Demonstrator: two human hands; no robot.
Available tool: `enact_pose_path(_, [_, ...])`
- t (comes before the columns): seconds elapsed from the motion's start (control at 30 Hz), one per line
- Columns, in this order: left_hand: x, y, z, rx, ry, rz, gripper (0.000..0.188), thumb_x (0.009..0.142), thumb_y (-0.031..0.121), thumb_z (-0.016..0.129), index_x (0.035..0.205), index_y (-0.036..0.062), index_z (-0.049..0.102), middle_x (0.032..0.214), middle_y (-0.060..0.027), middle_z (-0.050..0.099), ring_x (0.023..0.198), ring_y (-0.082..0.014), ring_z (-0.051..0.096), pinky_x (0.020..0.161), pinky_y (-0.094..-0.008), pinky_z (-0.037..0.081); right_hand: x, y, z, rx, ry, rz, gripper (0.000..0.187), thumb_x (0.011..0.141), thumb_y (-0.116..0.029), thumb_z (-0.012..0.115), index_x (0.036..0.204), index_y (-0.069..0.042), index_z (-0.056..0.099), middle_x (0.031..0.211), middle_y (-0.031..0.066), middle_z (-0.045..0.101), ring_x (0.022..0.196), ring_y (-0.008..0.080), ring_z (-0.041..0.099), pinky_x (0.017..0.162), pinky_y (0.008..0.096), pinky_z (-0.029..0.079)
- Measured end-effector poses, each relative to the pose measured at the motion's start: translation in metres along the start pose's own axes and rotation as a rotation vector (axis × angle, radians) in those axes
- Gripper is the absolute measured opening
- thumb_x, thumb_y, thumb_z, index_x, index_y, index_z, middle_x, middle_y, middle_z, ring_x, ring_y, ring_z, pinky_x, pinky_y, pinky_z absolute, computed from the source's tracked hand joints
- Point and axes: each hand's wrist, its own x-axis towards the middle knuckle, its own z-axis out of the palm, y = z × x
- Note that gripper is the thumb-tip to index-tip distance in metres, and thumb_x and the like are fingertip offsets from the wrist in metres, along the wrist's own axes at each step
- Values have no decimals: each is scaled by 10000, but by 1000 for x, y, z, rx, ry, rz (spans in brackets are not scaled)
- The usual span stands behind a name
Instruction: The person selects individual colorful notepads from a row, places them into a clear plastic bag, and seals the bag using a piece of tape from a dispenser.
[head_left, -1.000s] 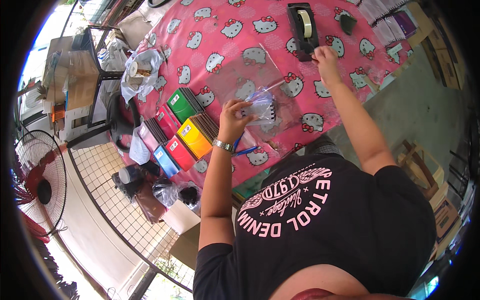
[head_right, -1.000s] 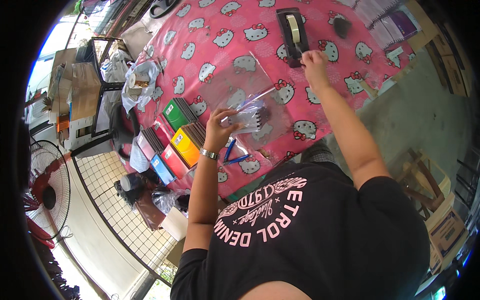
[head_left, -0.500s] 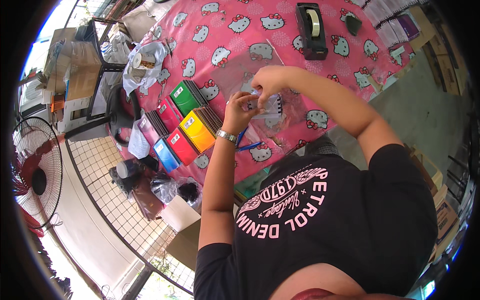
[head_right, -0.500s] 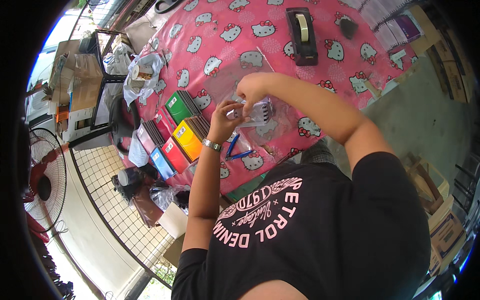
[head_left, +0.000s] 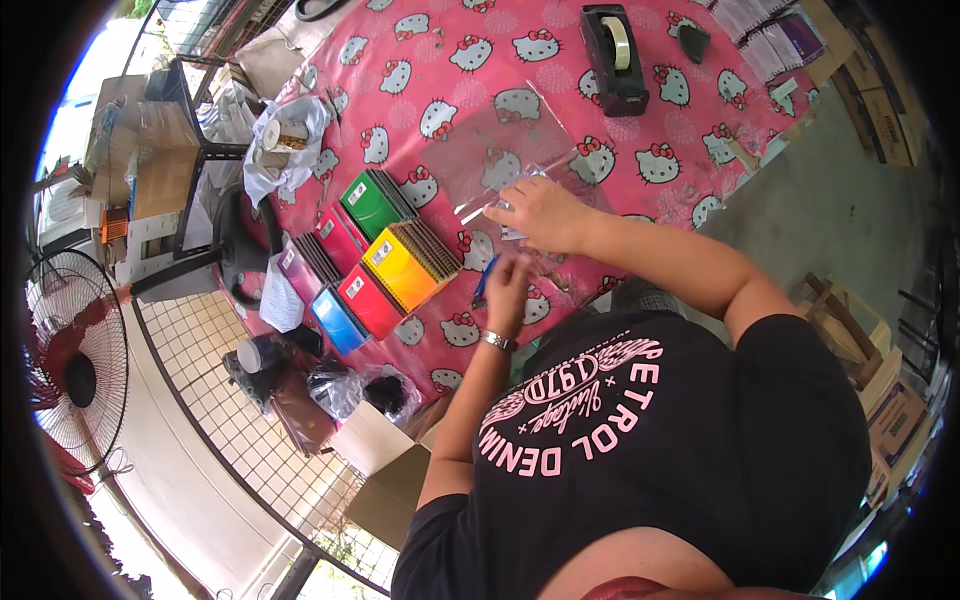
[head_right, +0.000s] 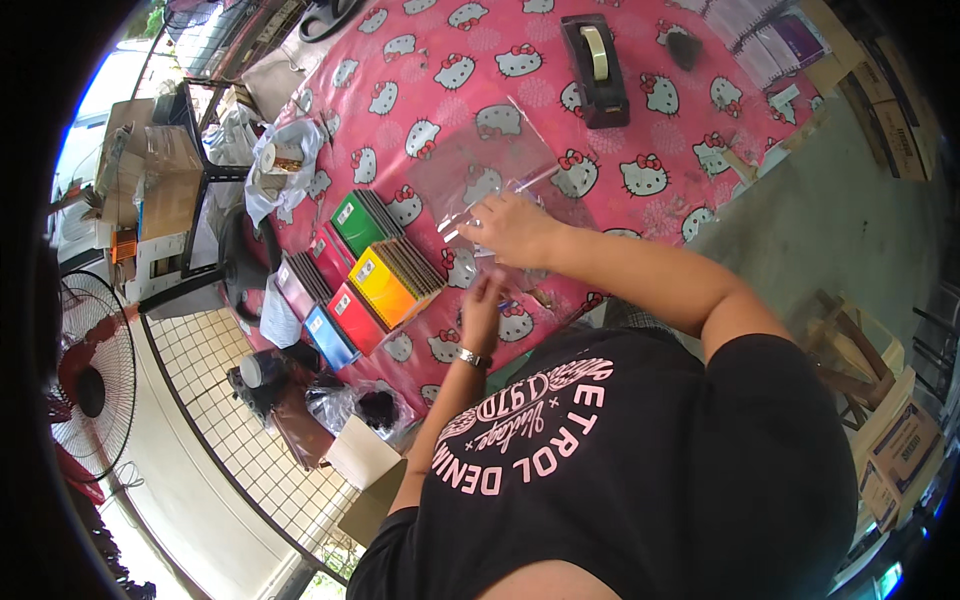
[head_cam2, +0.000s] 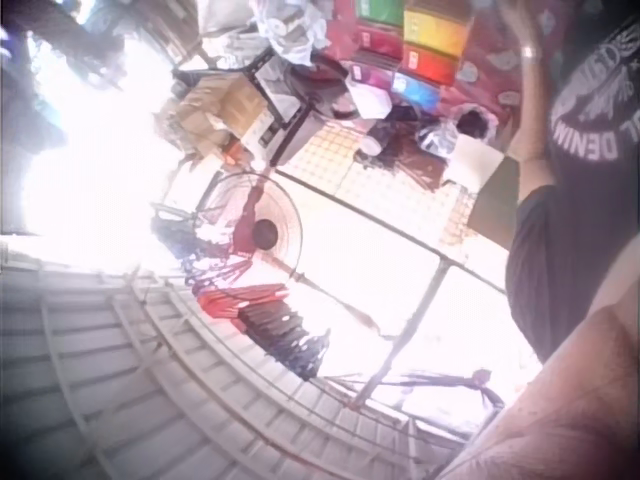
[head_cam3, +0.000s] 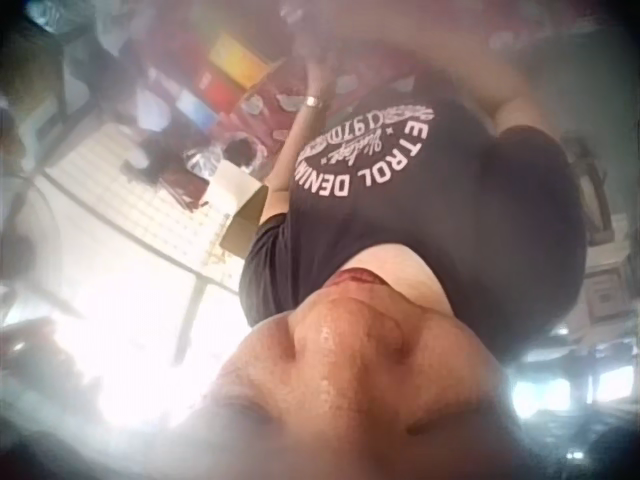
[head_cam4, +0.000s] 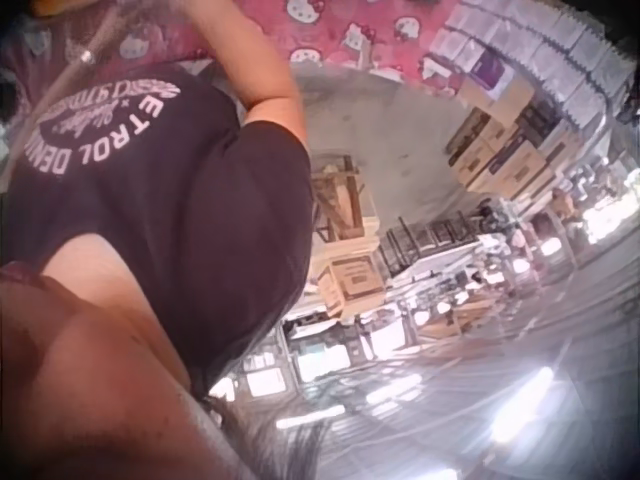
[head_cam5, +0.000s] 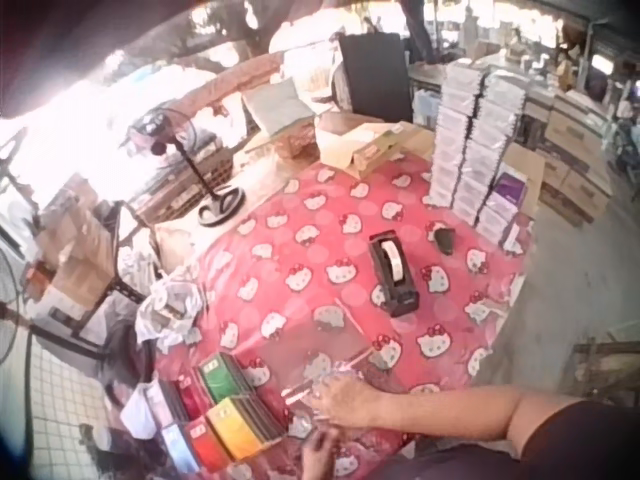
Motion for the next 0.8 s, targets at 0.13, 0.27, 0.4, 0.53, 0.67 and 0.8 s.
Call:
enact_pose_path(0.13, [1,-37,3,-469,-266,-178,357,901,214,659,1197,59,532,1063,-35,610,970,-163,588,831,-280,455,-9,16,-13,587,270,32,766,672,-190,791,1365,-145,468,1205,105,579,1121,309,553,963,415,445])
enact_pose_path(0.27, [7,57,1,-403,-69,360,690,773,10,701,1363,57,346,1275,-96,511,1167,-229,523,1007,-361,427,-55,58,-10,592,143,68,848,649,-170,807,1399,-158,411,1244,145,564,1178,336,533,1006,433,416])
enact_pose_path(0.4, [19,63,-3,-55,-66,328,738,784,29,733,1406,76,339,1322,-124,480,1213,-243,480,985,-364,446,-59,43,8,486,163,64,809,732,-347,758,1416,-117,393,1339,144,514,1261,314,461,1023,441,394])
enact_pose_path(0.53, [15,90,8,-102,85,354,518,856,180,698,1310,47,488,1265,-146,538,1143,-238,534,914,-352,482,-50,29,-17,450,292,262,658,782,-372,702,1337,-88,492,1278,154,529,1201,295,487,977,426,419])
enact_pose_path(0.67, [15,126,20,641,388,495,255,843,202,700,1025,25,674,974,-151,667,865,-271,641,786,-350,493,-42,29,-35,234,126,429,351,832,-281,678,1102,-59,641,1087,124,607,988,261,588,843,386,472])
enact_pose_path(0.8, [4,145,14,658,372,699,203,851,113,677,1045,57,676,903,-100,666,740,-224,629,651,-313,501,-45,28,-74,508,223,489,206,882,-231,630,932,-36,674,908,95,646,838,238,624,740,355,496])
